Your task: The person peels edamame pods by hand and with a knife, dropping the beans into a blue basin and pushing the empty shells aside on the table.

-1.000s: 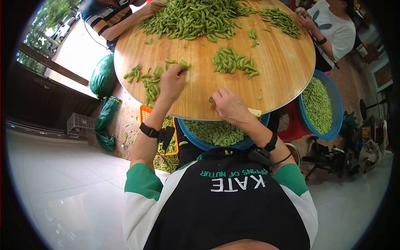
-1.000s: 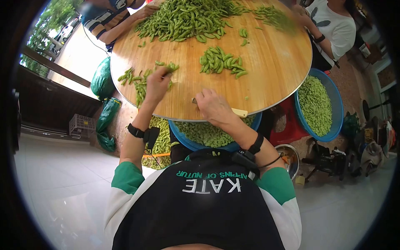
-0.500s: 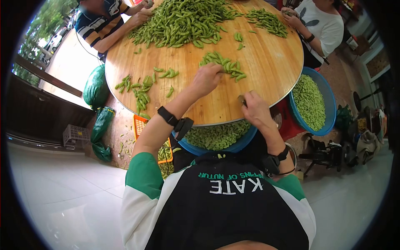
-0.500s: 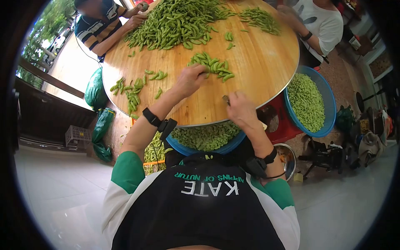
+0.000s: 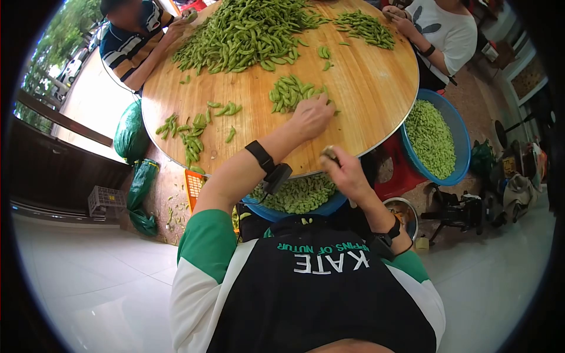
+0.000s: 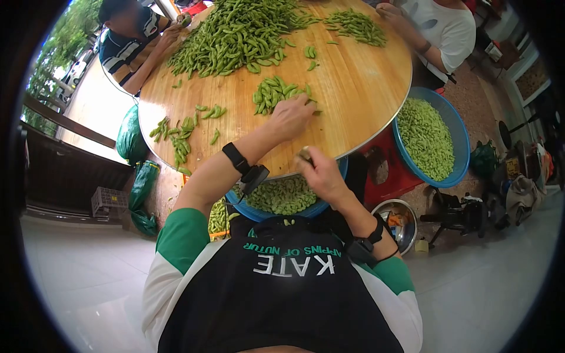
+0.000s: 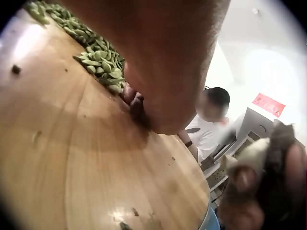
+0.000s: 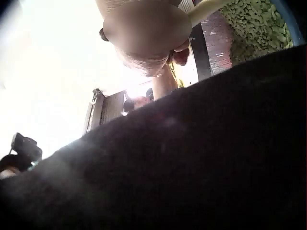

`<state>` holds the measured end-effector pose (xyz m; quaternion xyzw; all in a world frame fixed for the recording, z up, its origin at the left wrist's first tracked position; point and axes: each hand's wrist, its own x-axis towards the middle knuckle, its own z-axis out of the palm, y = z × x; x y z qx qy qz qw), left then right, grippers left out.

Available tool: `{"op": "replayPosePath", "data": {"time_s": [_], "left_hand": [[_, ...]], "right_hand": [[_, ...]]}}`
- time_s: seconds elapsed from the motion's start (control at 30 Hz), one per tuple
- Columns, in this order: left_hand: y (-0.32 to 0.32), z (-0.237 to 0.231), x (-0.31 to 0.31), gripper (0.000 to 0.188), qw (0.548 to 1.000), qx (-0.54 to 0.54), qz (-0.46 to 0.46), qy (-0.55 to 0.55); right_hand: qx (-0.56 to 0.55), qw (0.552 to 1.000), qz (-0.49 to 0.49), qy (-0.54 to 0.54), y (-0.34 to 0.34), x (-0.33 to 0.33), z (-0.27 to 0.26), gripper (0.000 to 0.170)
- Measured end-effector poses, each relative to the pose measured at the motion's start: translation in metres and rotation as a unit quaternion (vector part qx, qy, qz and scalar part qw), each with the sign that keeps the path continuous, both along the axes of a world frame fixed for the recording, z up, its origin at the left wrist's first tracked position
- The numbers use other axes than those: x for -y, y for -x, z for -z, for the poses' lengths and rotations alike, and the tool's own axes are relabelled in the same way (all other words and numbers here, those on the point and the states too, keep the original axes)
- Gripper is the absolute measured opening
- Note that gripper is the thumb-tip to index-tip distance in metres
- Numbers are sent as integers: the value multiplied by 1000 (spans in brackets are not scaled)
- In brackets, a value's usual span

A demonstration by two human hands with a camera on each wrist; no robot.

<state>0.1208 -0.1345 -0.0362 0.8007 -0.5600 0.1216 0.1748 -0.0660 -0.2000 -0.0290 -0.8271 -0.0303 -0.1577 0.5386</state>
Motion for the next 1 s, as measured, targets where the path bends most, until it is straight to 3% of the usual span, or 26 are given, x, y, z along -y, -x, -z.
{"op": "replayPosePath", "data": {"time_s": [0.07, 0.1, 0.17, 0.2, 0.23, 0.27, 0.3, 0.37, 0.53, 0.7, 0.77, 0.8, 0.87, 0.9, 0.97, 1.0], "left_hand": [[4, 1, 0, 12, 996, 47, 24, 77], [5, 1, 0, 12, 995, 49, 26, 79], [8, 4, -10, 7, 975, -162, 8, 149], [13, -1, -18, 7, 976, -163, 10, 146], [22, -13, -29, 13, 917, -371, 21, 144], [31, -24, -40, 20, 816, -561, 29, 138], [38, -31, -49, 20, 814, -564, 26, 137], [50, -39, -65, 12, 713, -690, 22, 124], [60, -28, -90, 12, 699, -695, 3, 169], [65, -31, -106, 12, 708, -684, -19, 172], [70, -33, -108, 12, 767, -608, 11, 205], [73, -32, -109, 12, 767, -608, 11, 205], [77, -32, -109, 13, 834, -506, 3, 223], [76, -31, -109, 13, 834, -505, 4, 223], [75, -28, -108, 16, 766, -600, 13, 233], [74, -26, -109, 16, 765, -600, 13, 234]], "right_hand": [[-158, 949, 46, -270, -4, 15, 2, 27], [-155, 932, 66, -321, -3, 16, -8, 34], [-136, 916, 78, -369, -3, 27, -5, 36], [-120, 897, 88, -417, -3, 30, -3, 37], [-121, 881, 57, -454, -4, 30, -4, 35], [-125, 879, 58, -457, -4, 28, -5, 35], [-124, 865, 7, -487, -5, 26, -5, 30], [-124, 846, -45, -517, -8, 21, -7, 25], [-141, 804, -157, -556, -6, 5, -11, 29], [-152, 816, -166, -532, -5, -5, -14, 33], [-153, 828, -153, -518, -4, -9, -16, 34], [-153, 831, -137, -517, -5, -11, -19, 30], [-152, 835, -121, -515, -5, -15, -21, 25], [-153, 824, -116, -533, -6, -16, -21, 25], [-155, 812, -112, -551, -6, -16, -21, 25], [-153, 782, -142, -587, -6, -14, -19, 23]]}}
